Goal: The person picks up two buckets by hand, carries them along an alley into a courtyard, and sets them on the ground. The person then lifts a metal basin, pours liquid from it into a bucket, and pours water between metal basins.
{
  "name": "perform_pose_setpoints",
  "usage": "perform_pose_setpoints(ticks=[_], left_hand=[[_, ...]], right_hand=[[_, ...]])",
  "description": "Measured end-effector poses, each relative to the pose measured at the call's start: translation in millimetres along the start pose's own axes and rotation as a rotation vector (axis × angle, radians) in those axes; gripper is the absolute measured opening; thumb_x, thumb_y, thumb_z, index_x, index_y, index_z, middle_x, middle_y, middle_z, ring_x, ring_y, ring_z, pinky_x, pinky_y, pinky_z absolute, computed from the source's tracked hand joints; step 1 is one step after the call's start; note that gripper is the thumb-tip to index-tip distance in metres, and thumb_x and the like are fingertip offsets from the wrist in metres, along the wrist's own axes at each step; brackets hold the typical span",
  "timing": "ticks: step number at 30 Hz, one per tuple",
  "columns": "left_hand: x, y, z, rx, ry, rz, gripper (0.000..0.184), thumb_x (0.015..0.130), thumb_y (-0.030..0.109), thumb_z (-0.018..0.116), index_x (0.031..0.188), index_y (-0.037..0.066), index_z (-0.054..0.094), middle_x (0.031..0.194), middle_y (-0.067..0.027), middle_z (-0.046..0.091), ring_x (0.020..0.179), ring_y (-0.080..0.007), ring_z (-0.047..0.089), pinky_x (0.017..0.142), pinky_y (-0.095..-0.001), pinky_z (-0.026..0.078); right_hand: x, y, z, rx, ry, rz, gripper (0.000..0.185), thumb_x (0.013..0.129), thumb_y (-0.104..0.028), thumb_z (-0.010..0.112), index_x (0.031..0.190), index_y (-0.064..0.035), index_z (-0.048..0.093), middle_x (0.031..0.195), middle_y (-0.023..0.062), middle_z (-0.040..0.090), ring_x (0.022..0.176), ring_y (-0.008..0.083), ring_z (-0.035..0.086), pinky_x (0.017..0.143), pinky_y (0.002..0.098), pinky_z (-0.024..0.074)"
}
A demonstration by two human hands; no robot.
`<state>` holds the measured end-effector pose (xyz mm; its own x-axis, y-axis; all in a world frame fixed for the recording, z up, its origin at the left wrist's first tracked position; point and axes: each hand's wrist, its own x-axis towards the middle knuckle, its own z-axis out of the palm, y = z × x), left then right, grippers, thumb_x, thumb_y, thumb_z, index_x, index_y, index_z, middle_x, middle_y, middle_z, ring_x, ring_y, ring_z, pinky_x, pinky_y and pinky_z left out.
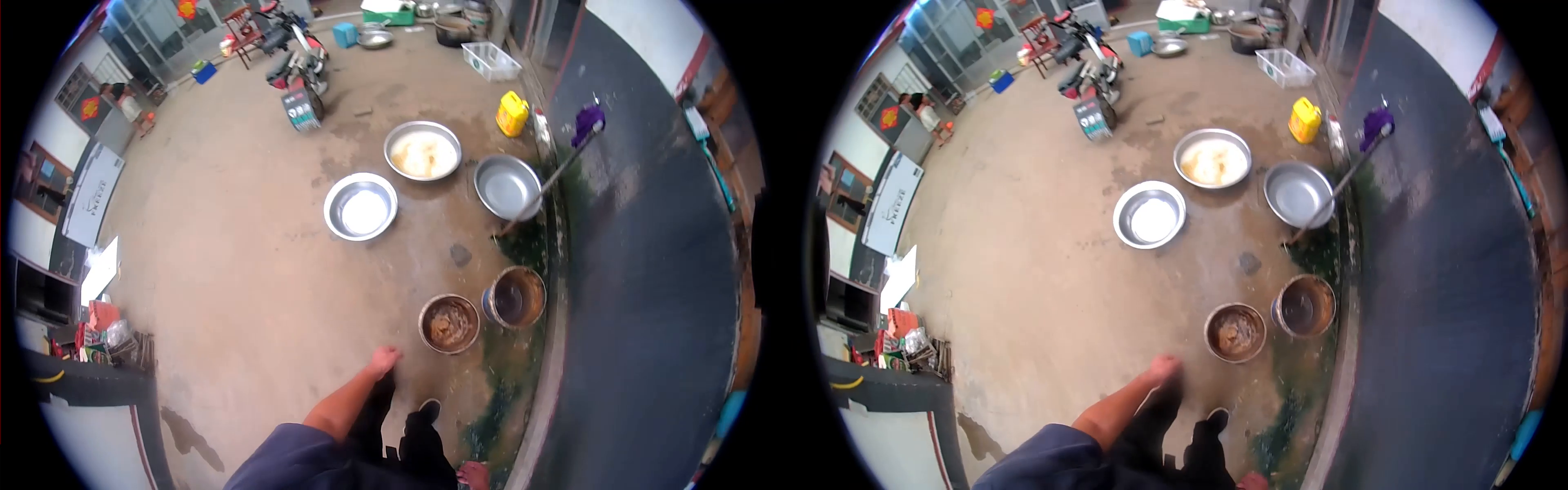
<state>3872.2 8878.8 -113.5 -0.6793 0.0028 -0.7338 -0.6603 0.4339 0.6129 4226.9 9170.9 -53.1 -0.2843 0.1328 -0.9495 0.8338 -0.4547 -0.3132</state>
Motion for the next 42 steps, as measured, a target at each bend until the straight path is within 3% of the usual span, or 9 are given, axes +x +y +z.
perform_pose_setpoints(ticks=[4, 9, 17, 24, 27, 30, 34, 37, 42], left_hand=[[-46, -35, -103, -0.326, 0.210, -0.044, 0.016, 0.073, 0.016, 0.051, 0.070, 0.001, 0.054, 0.063, -0.0071, 0.054, 0.057, -0.0157, 0.055, 0.051, -0.0262, 0.044], [-103, -77, -215, -0.578, 0.447, -0.159, 0.023, 0.079, 0.021, 0.047, 0.065, 0.003, 0.047, 0.053, -0.0072, 0.049, 0.047, -0.0174, 0.053, 0.042, -0.0282, 0.042], [-113, -160, -312, -0.674, 0.619, -0.437, 0.022, 0.077, 0.019, 0.041, 0.065, 0.002, 0.048, 0.054, -0.0098, 0.051, 0.045, -0.0181, 0.051, 0.039, -0.0281, 0.040], [-78, -85, -412, -0.448, 0.784, -0.468, 0.016, 0.073, 0.012, 0.042, 0.076, -0.002, 0.051, 0.063, -0.0117, 0.056, 0.051, -0.0188, 0.054, 0.046, -0.0299, 0.043], [-35, -39, -450, -0.377, 0.843, -0.396, 0.015, 0.071, 0.011, 0.043, 0.075, -0.001, 0.051, 0.063, -0.0108, 0.056, 0.054, -0.0183, 0.054, 0.048, -0.0296, 0.043], [18, -19, -470, -0.365, 0.873, -0.308, 0.013, 0.071, 0.011, 0.044, 0.072, 0.000, 0.051, 0.062, -0.0095, 0.055, 0.054, -0.0169, 0.054, 0.048, -0.0290, 0.043], [42, 56, -481, -0.381, 0.895, -0.181, 0.016, 0.073, 0.014, 0.045, 0.072, 0.000, 0.052, 0.059, -0.0126, 0.054, 0.058, -0.0201, 0.055, 0.052, -0.0326, 0.043], [49, 86, -476, -0.371, 0.905, -0.131, 0.017, 0.075, 0.014, 0.043, 0.070, 0.000, 0.052, 0.058, -0.0112, 0.054, 0.053, -0.0180, 0.054, 0.049, -0.0305, 0.043], [58, 79, -470, -0.649, 0.592, -0.385, 0.011, 0.073, 0.008, 0.045, 0.072, 0.000, 0.053, 0.059, -0.0104, 0.055, 0.048, -0.0168, 0.054, 0.044, -0.0277, 0.045]], right_hand=[[-47, -80, 42, -0.362, 0.113, 0.136, 0.038, 0.082, -0.027, 0.048, 0.114, -0.0062, 0.042, 0.110, 0.0105, 0.048, 0.091, 0.0228, 0.052, 0.074, 0.0389, 0.0438], [51, -110, 45, -0.349, -0.015, -0.119, 0.010, 0.074, -0.005, 0.049, 0.085, -0.0053, 0.050, 0.068, 0.0100, 0.055, 0.054, 0.0216, 0.058, 0.041, 0.0313, 0.0461], [50, -234, 192, -0.456, 0.120, -0.134, 0.008, 0.076, -0.008, 0.045, 0.081, -0.0053, 0.051, 0.065, 0.0089, 0.055, 0.049, 0.0210, 0.056, 0.038, 0.0307, 0.0450], [25, -359, 406, -0.674, -0.257, -0.350, 0.025, 0.076, -0.006, 0.048, 0.100, 0.0002, 0.048, 0.079, 0.0108, 0.058, 0.061, 0.0195, 0.059, 0.047, 0.0267, 0.0480], [-25, -412, 478, -0.655, -0.280, -0.341, 0.019, 0.077, -0.015, 0.049, 0.094, -0.0074, 0.054, 0.057, -0.0001, 0.049, 0.042, 0.0088, 0.042, 0.035, 0.0205, 0.0336], [75, -416, 472, -0.604, -0.346, -0.579, 0.016, 0.076, -0.015, 0.050, 0.089, -0.0077, 0.055, 0.054, -0.0014, 0.047, 0.038, 0.0082, 0.038, 0.031, 0.0210, 0.0287], [107, -492, 476, -0.578, -0.254, -0.089, 0.012, 0.074, -0.009, 0.048, 0.084, -0.0048, 0.054, 0.062, 0.0033, 0.050, 0.048, 0.0142, 0.048, 0.040, 0.0242, 0.0397], [79, -537, 502, -0.564, -0.084, -0.218, 0.006, 0.074, -0.007, 0.046, 0.076, -0.0062, 0.052, 0.063, 0.0058, 0.051, 0.050, 0.0183, 0.052, 0.040, 0.0278, 0.0422], [125, -596, 519, -0.701, -0.176, -0.211, 0.005, 0.074, -0.009, 0.046, 0.070, -0.0063, 0.048, 0.062, 0.0071, 0.051, 0.049, 0.0210, 0.052, 0.039, 0.0319, 0.0422]])
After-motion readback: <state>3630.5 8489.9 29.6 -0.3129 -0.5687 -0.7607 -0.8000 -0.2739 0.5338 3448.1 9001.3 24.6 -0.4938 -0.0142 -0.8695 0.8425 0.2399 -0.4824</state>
